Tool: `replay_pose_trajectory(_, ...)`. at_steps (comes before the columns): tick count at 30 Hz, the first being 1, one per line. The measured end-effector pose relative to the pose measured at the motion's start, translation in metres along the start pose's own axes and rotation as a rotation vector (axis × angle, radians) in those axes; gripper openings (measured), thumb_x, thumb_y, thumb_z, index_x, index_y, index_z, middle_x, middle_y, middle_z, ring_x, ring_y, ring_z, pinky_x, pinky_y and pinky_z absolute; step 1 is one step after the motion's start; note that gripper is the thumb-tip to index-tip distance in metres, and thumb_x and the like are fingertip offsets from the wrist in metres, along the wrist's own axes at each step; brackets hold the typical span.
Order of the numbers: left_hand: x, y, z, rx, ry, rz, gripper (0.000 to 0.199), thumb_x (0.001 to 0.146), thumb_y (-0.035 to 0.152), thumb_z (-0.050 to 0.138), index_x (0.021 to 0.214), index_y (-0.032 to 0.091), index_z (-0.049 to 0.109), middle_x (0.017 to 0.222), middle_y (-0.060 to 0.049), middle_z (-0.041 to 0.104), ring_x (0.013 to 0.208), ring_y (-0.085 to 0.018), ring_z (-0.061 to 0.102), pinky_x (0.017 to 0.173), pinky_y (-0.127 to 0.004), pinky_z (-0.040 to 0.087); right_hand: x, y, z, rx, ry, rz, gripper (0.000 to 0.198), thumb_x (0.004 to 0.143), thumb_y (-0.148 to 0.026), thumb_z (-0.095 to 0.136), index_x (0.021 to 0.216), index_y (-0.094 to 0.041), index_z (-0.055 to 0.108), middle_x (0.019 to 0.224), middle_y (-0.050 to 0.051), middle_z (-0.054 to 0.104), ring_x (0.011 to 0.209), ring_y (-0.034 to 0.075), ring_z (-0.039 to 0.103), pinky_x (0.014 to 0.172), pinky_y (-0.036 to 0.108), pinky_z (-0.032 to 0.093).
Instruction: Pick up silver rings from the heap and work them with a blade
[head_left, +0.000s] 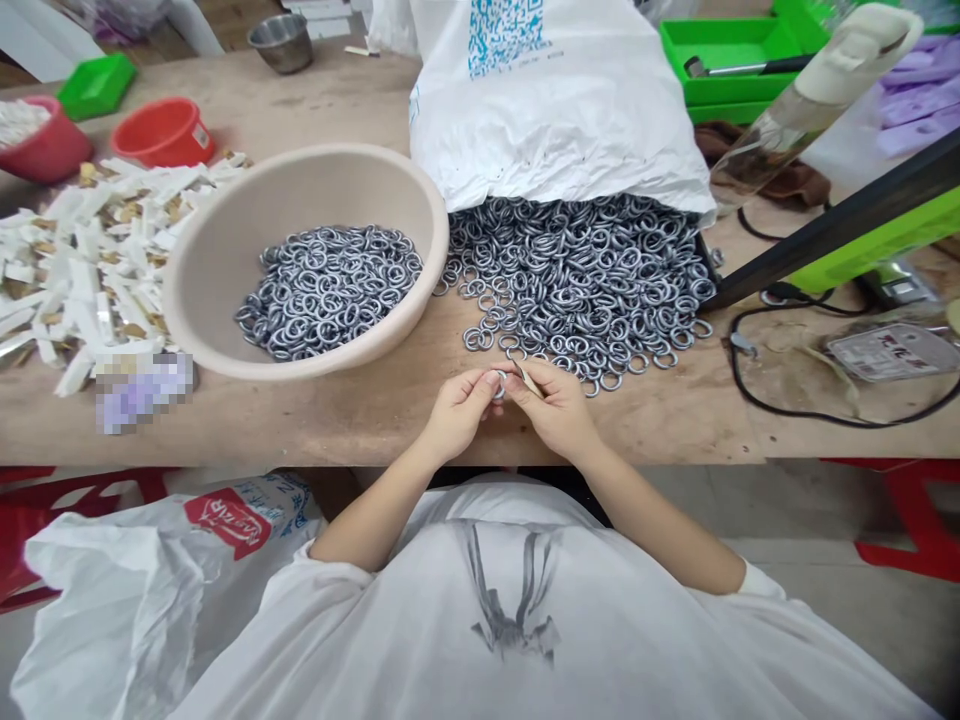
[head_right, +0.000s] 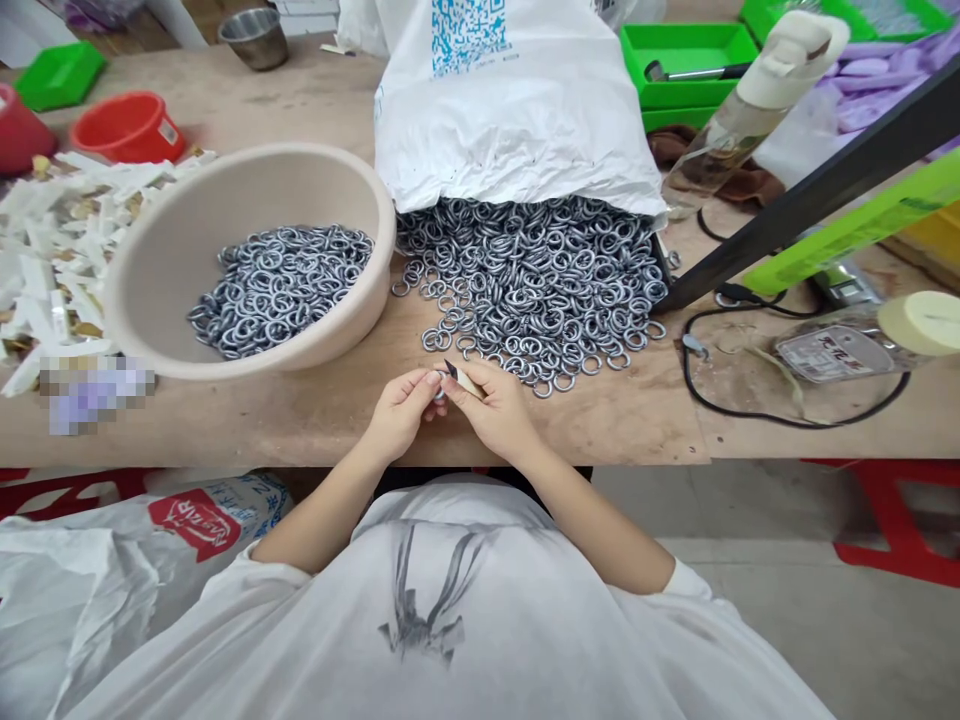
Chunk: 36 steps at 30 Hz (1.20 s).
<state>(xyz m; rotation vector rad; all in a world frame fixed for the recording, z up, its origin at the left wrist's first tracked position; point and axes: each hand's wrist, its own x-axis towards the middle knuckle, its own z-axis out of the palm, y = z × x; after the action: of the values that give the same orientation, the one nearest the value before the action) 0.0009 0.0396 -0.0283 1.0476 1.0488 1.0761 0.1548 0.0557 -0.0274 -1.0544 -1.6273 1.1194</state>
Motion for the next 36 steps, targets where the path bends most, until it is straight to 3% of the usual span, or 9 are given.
replay_pose_trajectory(6, -0.001, -0.004, 0.002, 0.075, 0.07, 0.063, 0.055, 0.081, 0.07, 0.062, 0.067, 0.017, 0.058, 0.058, 0.002, 0.053, 0.053, -0.01, 0.047, 0.052, -0.023, 0.04, -0.005, 0.002, 0.004, -0.027, 0.116, -0.07, 0.028, 0.089, -0.049, 0.068, 0.099, -0.025, 0.081, 0.087, 0.005, 0.075, 0.083, 0.02, 0.065, 0.079, 0.036, 0.051)
replay_pose_trajectory(10, -0.001, -0.006, 0.001, 0.111, 0.071, 0.09, 0.053, 0.085, 0.067, 0.059, 0.067, 0.017, 0.058, 0.057, 0.001, 0.055, 0.053, -0.01, 0.046, 0.053, -0.024, 0.039, -0.006, 0.002, 0.006, -0.03, 0.181, -0.067, 0.027, 0.086, -0.049, 0.071, 0.089, -0.024, 0.08, 0.075, 0.002, 0.07, 0.072, 0.018, 0.06, 0.071, 0.033, 0.049)
replay_pose_trajectory(20, -0.004, -0.009, 0.003, 0.096, 0.087, 0.071, 0.053, 0.085, 0.067, 0.06, 0.067, 0.017, 0.058, 0.058, 0.0, 0.055, 0.054, -0.01, 0.045, 0.052, -0.024, 0.035, -0.009, 0.002, 0.007, -0.017, 0.233, -0.1, 0.025, 0.085, -0.046, 0.073, 0.077, -0.023, 0.074, 0.069, 0.0, 0.065, 0.064, 0.015, 0.054, 0.066, 0.031, 0.045)
replay_pose_trajectory(25, -0.003, -0.007, 0.002, 0.072, 0.123, 0.101, 0.052, 0.087, 0.063, 0.061, 0.064, 0.017, 0.054, 0.055, 0.003, 0.046, 0.052, -0.009, 0.041, 0.052, -0.024, 0.033, -0.011, 0.001, 0.009, -0.08, 0.181, -0.082, 0.032, 0.085, -0.048, 0.072, 0.067, -0.022, 0.067, 0.062, -0.001, 0.059, 0.061, 0.015, 0.049, 0.064, 0.031, 0.042)
replay_pose_trajectory(31, 0.0, -0.006, 0.0, 0.0, 0.197, 0.123, 0.044, 0.085, 0.059, 0.067, 0.075, 0.016, 0.065, 0.064, -0.001, 0.06, 0.054, -0.009, 0.046, 0.054, -0.023, 0.041, 0.003, -0.002, 0.004, -0.154, 0.213, -0.062, 0.036, 0.09, -0.047, 0.066, 0.065, -0.022, 0.059, 0.065, -0.001, 0.054, 0.064, 0.015, 0.05, 0.065, 0.03, 0.039)
replay_pose_trajectory(36, 0.005, -0.011, -0.004, -0.122, 0.256, 0.136, 0.04, 0.082, 0.051, 0.074, 0.101, 0.016, 0.071, 0.072, -0.002, 0.066, 0.062, -0.01, 0.056, 0.058, -0.022, 0.045, 0.024, 0.001, -0.002, -0.249, 0.188, -0.061, 0.028, 0.091, -0.043, 0.063, 0.074, -0.021, 0.064, 0.073, 0.001, 0.06, 0.069, 0.016, 0.054, 0.067, 0.03, 0.041)
